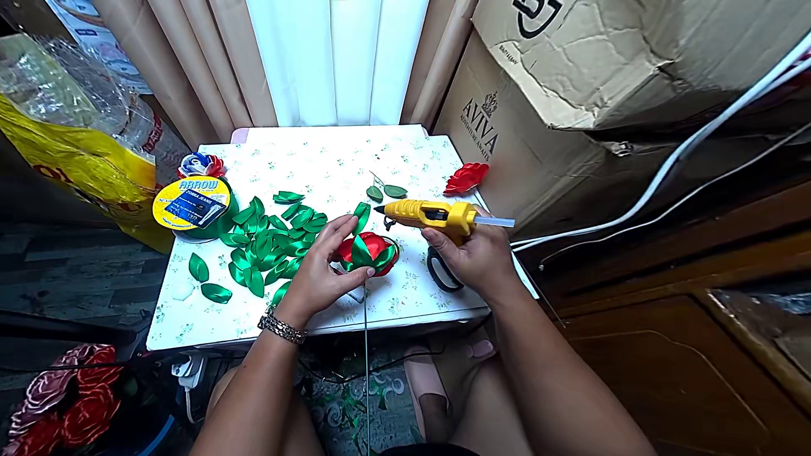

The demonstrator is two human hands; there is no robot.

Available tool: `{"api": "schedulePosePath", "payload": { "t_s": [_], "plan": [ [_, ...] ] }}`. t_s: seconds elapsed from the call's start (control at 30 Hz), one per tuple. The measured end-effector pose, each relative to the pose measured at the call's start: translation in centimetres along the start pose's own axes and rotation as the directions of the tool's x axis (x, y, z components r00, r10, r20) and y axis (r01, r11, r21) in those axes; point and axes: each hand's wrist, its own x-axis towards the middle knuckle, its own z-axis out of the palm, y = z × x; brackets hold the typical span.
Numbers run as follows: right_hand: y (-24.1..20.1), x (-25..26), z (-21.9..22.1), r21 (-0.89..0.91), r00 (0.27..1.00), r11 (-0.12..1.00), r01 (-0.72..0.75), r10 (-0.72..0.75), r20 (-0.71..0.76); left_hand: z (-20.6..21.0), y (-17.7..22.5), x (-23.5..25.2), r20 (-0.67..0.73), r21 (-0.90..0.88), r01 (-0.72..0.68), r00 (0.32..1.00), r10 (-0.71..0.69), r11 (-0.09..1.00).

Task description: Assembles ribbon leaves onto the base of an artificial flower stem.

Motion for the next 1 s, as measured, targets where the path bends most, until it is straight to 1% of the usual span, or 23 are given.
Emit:
{"api": "schedulePosePath", "payload": {
  "t_s": [0.07,0.13,0.2,0.23,0.3,0.33,0.37,0.43,0.47,0.5,0.57,0.6,0.63,0.67,0.7,0.73,0.77,0.8,0.83,0.9,1.0],
  "plan": [
    [0.4,0.1,-0.4,0.005,0.999,0.999,-0.035,0.036,-0.008,-0.1,-0.2,0.1,-0.025,-0.036,-0.02,0.999,0.019,0.999],
    [1.0,0.5,-1.1,0.055,0.989,0.987,-0.15,0.15,-0.009,-0.2,-0.3,0.1,-0.06,-0.094,-0.032,0.998,0.027,0.995],
    [2.7,1.0,-1.2,0.136,0.957,0.948,-0.289,0.291,0.009,-0.4,-0.4,0.2,-0.097,-0.189,-0.024,0.995,0.006,0.982],
    [3.9,1.1,-1.0,0.183,0.924,0.906,-0.382,0.38,0.052,-0.6,-0.4,0.2,-0.112,-0.243,-0.019,0.994,-0.009,0.97],
    [6.6,1.0,-0.4,0.24,0.826,0.791,-0.563,0.548,0.132,-0.9,-0.5,0.2,-0.149,-0.348,-0.012,0.988,-0.042,0.937],
    [7.7,0.9,0.0,0.247,0.783,0.744,-0.621,0.601,0.159,-1.0,-0.4,0.2,-0.159,-0.4,-0.005,0.985,-0.064,0.916],
    [8.6,0.7,0.5,0.238,0.756,0.717,-0.655,0.63,0.18,-1.1,-0.2,0.1,-0.174,-0.454,-0.004,0.981,-0.084,0.891],
    [9.3,0.5,0.7,0.161,0.734,0.719,-0.676,0.64,0.228,-1.2,0.0,0.0,-0.173,-0.553,-0.012,0.98,-0.101,0.833],
    [8.9,0.4,0.3,0.068,0.729,0.739,-0.67,0.639,0.244,-1.2,0.2,0.0,-0.175,-0.587,-0.013,0.978,-0.111,0.809],
    [8.0,0.4,-0.7,-0.062,0.721,0.755,-0.653,0.644,0.255,-1.0,0.3,0.0,-0.177,-0.614,-0.014,0.977,-0.12,0.789],
    [4.8,0.2,-3.4,-0.311,0.708,0.753,-0.58,0.654,0.266,-0.7,0.4,0.0,-0.166,-0.663,-0.012,0.978,-0.13,0.749],
    [3.0,0.0,-4.8,-0.361,0.743,0.774,-0.52,0.619,0.256,-0.5,0.4,0.0,-0.148,-0.678,-0.007,0.981,-0.127,0.735],
    [1.3,-0.1,-5.8,-0.358,0.809,0.824,-0.439,0.536,0.242,-0.3,0.4,0.0,-0.12,-0.691,0.007,0.985,-0.125,0.722],
    [0.0,-0.3,-6.2,-0.293,0.896,0.9,-0.322,0.39,0.214,0.0,0.4,0.0,-0.084,-0.706,0.026,0.989,-0.12,0.708],
    [-0.5,-0.5,-5.8,-0.179,0.971,0.974,-0.141,0.171,0.165,0.4,0.3,0.0,-0.044,-0.718,0.048,0.993,-0.114,0.695],
    [-0.6,-0.5,-4.7,-0.051,0.994,0.997,0.062,-0.057,0.092,0.9,0.4,0.0,-0.007,-0.718,0.07,0.994,-0.108,0.693],
    [-0.6,-0.4,-3.0,0.066,0.973,0.971,0.229,-0.23,0.016,1.4,0.5,0.0,0.03,-0.707,0.094,0.994,-0.103,0.701],
    [-0.6,-0.3,-1.4,0.146,0.938,0.927,0.347,-0.345,-0.035,1.8,0.5,0.0,0.068,-0.695,0.117,0.993,-0.097,0.71],
    [-0.6,-0.2,0.0,0.186,0.907,0.889,0.419,-0.417,-0.057,2.1,0.5,-0.1,0.105,-0.685,0.14,0.99,-0.094,0.715],
    [-0.6,0.0,1.8,0.21,0.876,0.851,0.48,-0.477,-0.069,2.4,0.4,-0.2,0.145,-0.67,0.165,0.985,-0.09,0.724],
    [-0.4,0.2,2.8,0.156,0.85,0.835,0.527,-0.522,-0.077,2.5,0.2,-0.3,0.162,-0.682,0.179,0.982,-0.092,0.709]
  ]
}}
